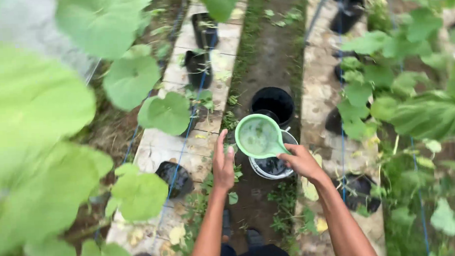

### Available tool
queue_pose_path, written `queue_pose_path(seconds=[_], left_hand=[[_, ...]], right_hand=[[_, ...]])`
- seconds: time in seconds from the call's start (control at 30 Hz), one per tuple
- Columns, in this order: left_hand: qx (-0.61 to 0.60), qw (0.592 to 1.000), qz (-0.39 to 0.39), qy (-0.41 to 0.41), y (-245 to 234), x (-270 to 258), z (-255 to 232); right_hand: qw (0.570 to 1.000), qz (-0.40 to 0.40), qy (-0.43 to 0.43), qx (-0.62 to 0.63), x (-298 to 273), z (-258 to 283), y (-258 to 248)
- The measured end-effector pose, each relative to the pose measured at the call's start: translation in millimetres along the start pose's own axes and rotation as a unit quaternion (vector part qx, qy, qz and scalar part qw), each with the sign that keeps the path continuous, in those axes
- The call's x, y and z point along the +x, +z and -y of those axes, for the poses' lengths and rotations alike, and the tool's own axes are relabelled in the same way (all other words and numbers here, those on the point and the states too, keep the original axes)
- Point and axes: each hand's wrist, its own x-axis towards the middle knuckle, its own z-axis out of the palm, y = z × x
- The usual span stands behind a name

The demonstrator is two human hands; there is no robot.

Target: Watering melon plants in a greenhouse using a green scoop and water from buckets.

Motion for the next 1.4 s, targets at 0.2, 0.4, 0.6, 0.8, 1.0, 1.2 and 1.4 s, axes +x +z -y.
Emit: queue_pose_path(seconds=[0.2, 0.4, 0.6, 0.8, 1.0, 1.2, 1.4], left_hand=[[0.029, 0.994, -0.109, 0.002, -27.2, -52.1, -27.2], [0.037, 0.972, -0.227, -0.04, -73.7, -118.5, -27.9], [0.059, 0.934, -0.349, -0.036, -117.1, -201.4, -45.7], [0.018, 0.888, -0.454, -0.063, -155.1, -308.9, -69.1], [0.051, 0.826, -0.561, -0.039, -177.3, -442.2, -107.0], [0.089, 0.752, -0.652, -0.05, -193.2, -585.6, -141.6], [0.099, 0.682, -0.721, -0.066, -190.9, -696.5, -174.3]], right_hand=[[0.99, 0.085, -0.071, -0.086, -8.9, 22.4, 6.9], [0.971, 0.166, -0.092, -0.146, -21.0, 45.9, 47.1], [0.938, 0.295, -0.099, -0.15, -36.5, 59.7, 116.3], [0.869, 0.391, -0.203, -0.226, -84.4, 73.5, 202.8], [0.801, 0.475, -0.232, -0.28, -176.4, 81.2, 290.3], [0.737, 0.554, -0.253, -0.294, -272.7, 45.4, 378.1], [0.668, 0.612, -0.263, -0.333, -376.1, 15.8, 445.3]])
